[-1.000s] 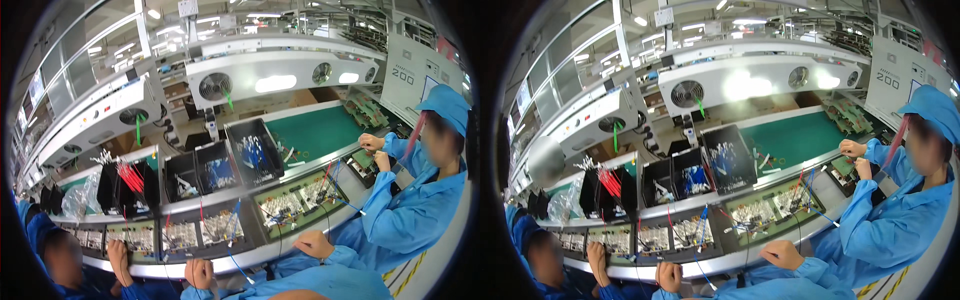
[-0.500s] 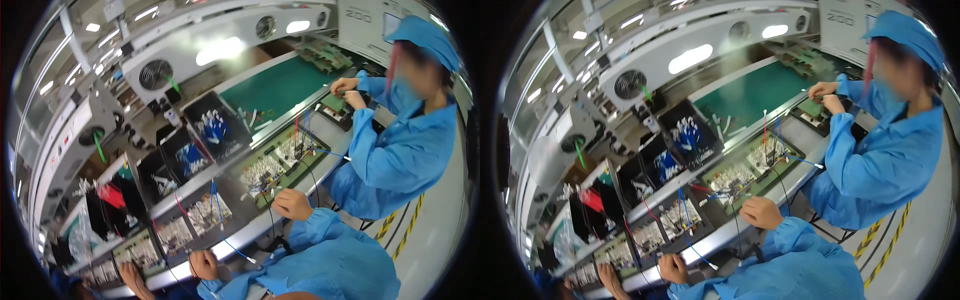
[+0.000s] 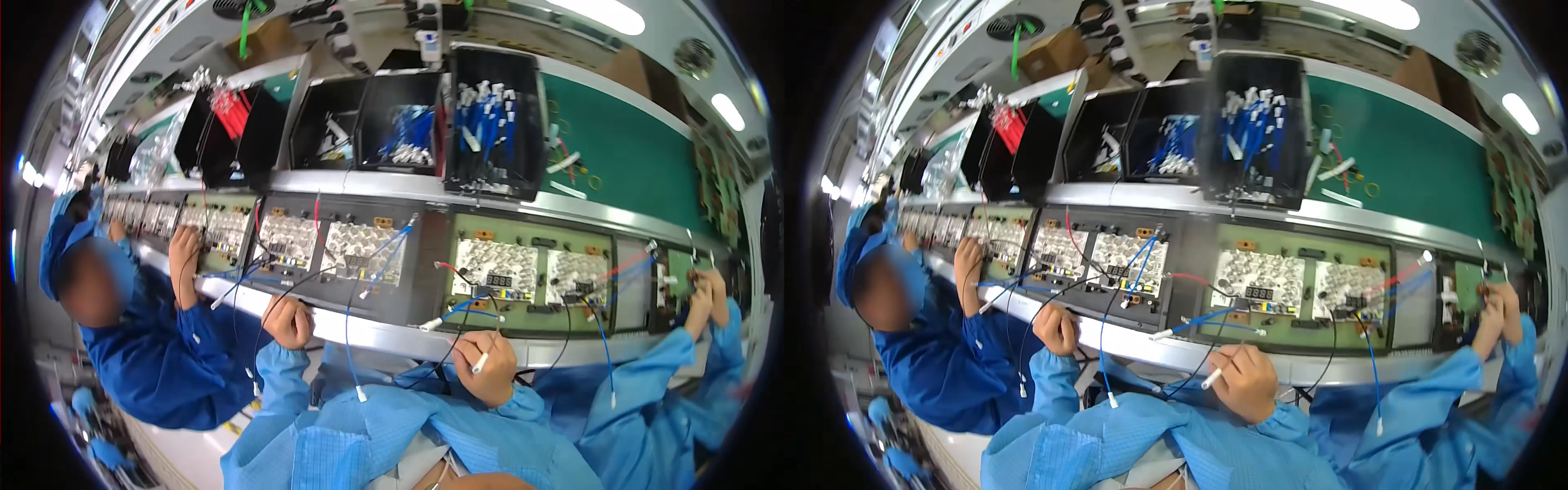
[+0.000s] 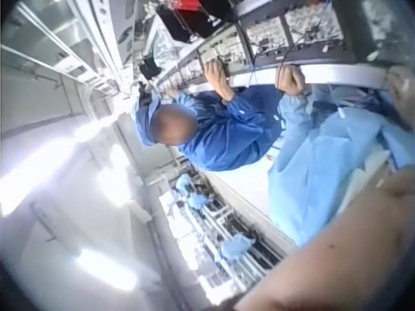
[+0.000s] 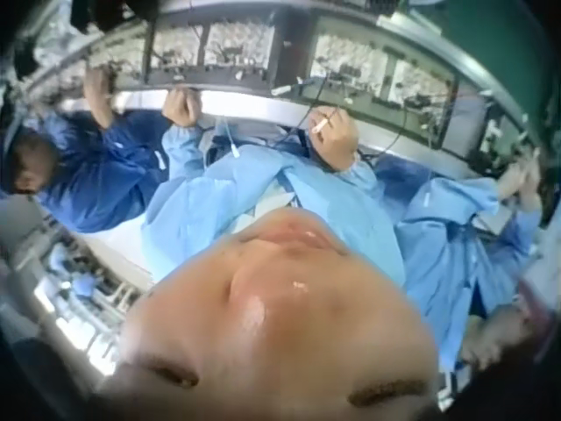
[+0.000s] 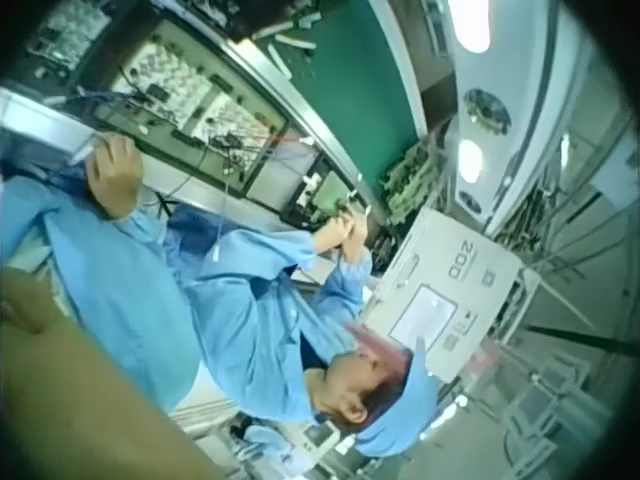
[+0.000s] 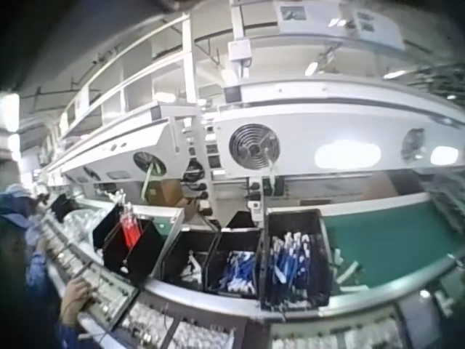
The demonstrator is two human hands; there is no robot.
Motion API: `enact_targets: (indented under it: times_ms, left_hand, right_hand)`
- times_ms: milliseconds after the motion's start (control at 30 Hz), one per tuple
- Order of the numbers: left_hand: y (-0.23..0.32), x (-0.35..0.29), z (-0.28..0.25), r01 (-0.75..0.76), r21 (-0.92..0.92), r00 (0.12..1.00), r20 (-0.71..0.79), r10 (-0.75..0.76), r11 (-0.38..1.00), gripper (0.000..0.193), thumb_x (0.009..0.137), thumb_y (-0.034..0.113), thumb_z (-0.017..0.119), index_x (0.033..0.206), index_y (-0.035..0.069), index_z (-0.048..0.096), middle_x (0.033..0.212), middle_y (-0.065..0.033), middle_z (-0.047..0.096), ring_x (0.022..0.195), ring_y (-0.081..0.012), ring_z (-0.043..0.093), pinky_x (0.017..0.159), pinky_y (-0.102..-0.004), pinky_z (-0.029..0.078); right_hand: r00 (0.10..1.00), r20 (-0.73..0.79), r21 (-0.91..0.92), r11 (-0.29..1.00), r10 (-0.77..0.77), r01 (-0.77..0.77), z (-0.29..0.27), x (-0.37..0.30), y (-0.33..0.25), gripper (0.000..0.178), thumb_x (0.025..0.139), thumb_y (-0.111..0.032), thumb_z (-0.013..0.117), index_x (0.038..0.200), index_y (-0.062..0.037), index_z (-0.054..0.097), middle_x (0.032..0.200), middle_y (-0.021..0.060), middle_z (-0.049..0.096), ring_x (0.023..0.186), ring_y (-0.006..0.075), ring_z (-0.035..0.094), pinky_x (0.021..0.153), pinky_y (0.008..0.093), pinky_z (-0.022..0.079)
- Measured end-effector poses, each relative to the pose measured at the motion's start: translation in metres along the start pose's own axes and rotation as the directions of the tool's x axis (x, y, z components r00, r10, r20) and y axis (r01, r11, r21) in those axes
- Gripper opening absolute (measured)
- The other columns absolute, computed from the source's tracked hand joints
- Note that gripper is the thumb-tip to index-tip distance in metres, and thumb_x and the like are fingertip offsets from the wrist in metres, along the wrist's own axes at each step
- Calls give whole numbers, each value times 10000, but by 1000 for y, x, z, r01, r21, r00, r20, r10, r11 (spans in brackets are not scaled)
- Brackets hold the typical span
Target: Bundling and tying sets of electrical wires at a manual assembly station.
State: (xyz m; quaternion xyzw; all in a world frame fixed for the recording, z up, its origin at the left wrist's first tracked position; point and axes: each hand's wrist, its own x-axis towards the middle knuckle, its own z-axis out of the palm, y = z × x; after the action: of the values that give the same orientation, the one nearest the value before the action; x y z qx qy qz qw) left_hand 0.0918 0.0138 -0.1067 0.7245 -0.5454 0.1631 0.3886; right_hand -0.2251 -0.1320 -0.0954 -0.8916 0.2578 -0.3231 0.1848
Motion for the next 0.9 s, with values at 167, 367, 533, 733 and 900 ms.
enact_targets:
  times_ms: [167, 367, 533, 733, 900]
  left_hand:
    - [1, 0, -4, 1, 17, 1000, -1, -1, 1000, 41, 623, 21, 541, 606, 26, 578, 590, -107, 522, 511, -276, 494, 486, -351, 383]
    - [-5, -13, -14, 13, 88, 991, -136, -1, 996, 76, 620, 19, 515, 560, 54, 544, 560, -89, 510, 492, -246, 465, 478, -342, 352]
    - [-2, -10, -2, 35, 93, 976, -216, -14, 995, 48, 601, 44, 562, 646, 36, 576, 668, -109, 543, 536, -287, 489, 489, -376, 379]
    - [-22, -24, -7, -43, -6, 999, -19, 42, 999, 82, 684, 95, 649, 757, 79, 614, 783, -51, 601, 694, -241, 587, 572, -345, 454]
    - [-17, -29, -16, -92, -61, 990, -110, 85, 994, 158, 682, 102, 658, 840, 117, 665, 886, -9, 644, 792, -198, 616, 664, -324, 456]
  right_hand:
    - [1000, -4, -1, 1000, 18, -18, 3, -3, 2, 190, 648, -120, 706, 836, -144, 700, 801, -8, 602, 694, 191, 562, 559, 316, 442]
    - [994, 93, 41, 998, 49, -53, 9, 8, -10, 221, 640, -44, 637, 843, -103, 700, 813, 53, 591, 765, 263, 562, 658, 372, 450]
    - [998, 55, -28, 1000, 9, -8, 5, 8, -15, 183, 704, -29, 595, 858, -73, 683, 811, 89, 586, 762, 300, 553, 656, 381, 444]
    - [990, -96, -206, 975, -104, 83, 19, -1, -15, 151, 763, -24, 554, 857, -47, 669, 760, 114, 565, 707, 325, 537, 619, 408, 428]
    - [992, -107, -278, 960, -64, 32, 23, -13, -4, 139, 817, -40, 533, 852, -27, 667, 745, 134, 561, 668, 338, 523, 574, 413, 401]
